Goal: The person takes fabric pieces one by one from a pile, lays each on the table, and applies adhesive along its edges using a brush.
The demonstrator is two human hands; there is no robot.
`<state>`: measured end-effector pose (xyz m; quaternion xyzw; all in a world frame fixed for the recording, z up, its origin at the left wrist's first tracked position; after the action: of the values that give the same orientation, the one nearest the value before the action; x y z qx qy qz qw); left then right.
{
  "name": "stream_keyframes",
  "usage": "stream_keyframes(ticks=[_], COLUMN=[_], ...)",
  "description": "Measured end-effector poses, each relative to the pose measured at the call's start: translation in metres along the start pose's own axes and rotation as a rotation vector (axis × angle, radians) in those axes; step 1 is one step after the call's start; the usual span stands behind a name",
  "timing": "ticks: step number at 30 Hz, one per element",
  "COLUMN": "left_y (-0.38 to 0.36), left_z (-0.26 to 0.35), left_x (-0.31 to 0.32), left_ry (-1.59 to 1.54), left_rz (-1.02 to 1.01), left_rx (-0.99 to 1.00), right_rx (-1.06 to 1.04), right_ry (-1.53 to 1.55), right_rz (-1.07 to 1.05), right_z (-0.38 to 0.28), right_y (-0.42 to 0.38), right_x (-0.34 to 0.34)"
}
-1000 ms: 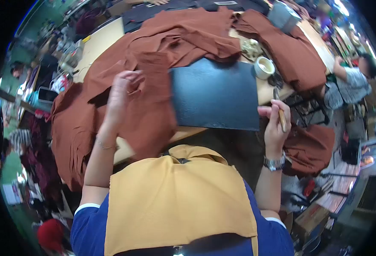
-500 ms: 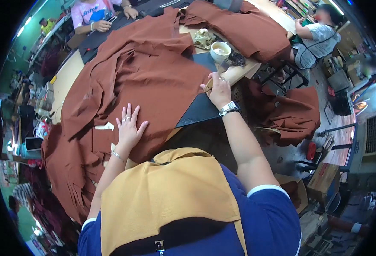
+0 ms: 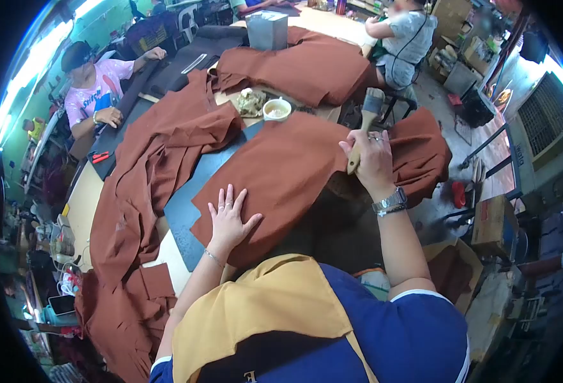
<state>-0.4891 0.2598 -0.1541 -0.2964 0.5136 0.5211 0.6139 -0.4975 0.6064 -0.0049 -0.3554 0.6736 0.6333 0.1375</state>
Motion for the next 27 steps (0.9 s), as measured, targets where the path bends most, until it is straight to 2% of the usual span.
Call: stream_keyframes(ticks=[3,5,6,10,13,16,19,23,24,25,27], left_y=[0.001,-0.008,-0.013,-0.042,-0.06,-0.074,-0.082,-0.085,-0.086,-0.083,-0.072], left_z=[-0.002,-0.011,-0.016,-0.029,-0.034,-0.035,-0.035,-0.038,-0.039,-0.04,-0.04], left_x=[-0.006,-0.014,-0.017,-0.029,-0.034,-0.037,-0.039,-0.037,-0.034,-0.032,-0.029], left_ry=[0.002,0.005,0.011,0.016,0.025,0.027,0.033,0.011,-0.002,0.001,0.004], left_rz=[-0.014,-0.015,-0.016,-0.022,-0.025,-0.025,-0.031,-0.017,-0.007,-0.002,-0.005], left_rx=[-0.059,-0.11,-0.135,-0.194,-0.205,-0.211,-0.228,-0.242,-0.241,-0.242,-0.241], right_rx=[0.228,0.41,0.485,0.182,0.233,0.141,0.13,0.335,0.541,0.631,0.609], right_ry=[0.266,0.534,0.574,0.565,0.547,0.33,0.241,0.275,0.542,0.695,0.738], right_rz=[-0.003,-0.056,-0.142,-0.204,-0.327,-0.398,-0.397,-0.408,-0.508,-0.434,-0.349], right_z=[0.021,0.028,0.029,0.018,0.009,0.021,0.026,0.041,0.047,0.048,0.05], right_y=[0.01,0.022,0.03,0.072,0.103,0.121,0.122,0.117,0.115,0.114,0.111], right_x=[0.011,0.033,0.044,0.109,0.149,0.2,0.225,0.25,0.247,0.244,0.231])
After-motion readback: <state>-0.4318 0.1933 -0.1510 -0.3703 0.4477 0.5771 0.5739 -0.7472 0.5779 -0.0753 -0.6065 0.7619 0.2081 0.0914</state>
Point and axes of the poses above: each hand's wrist, its own y-axis towards the middle knuckle, its own x-axis out of the palm, z = x × y, the point moved 2 cm from there along y, towards the middle knuckle, and after that the axes turned 5 degrees about z, right-handed, at the moved point
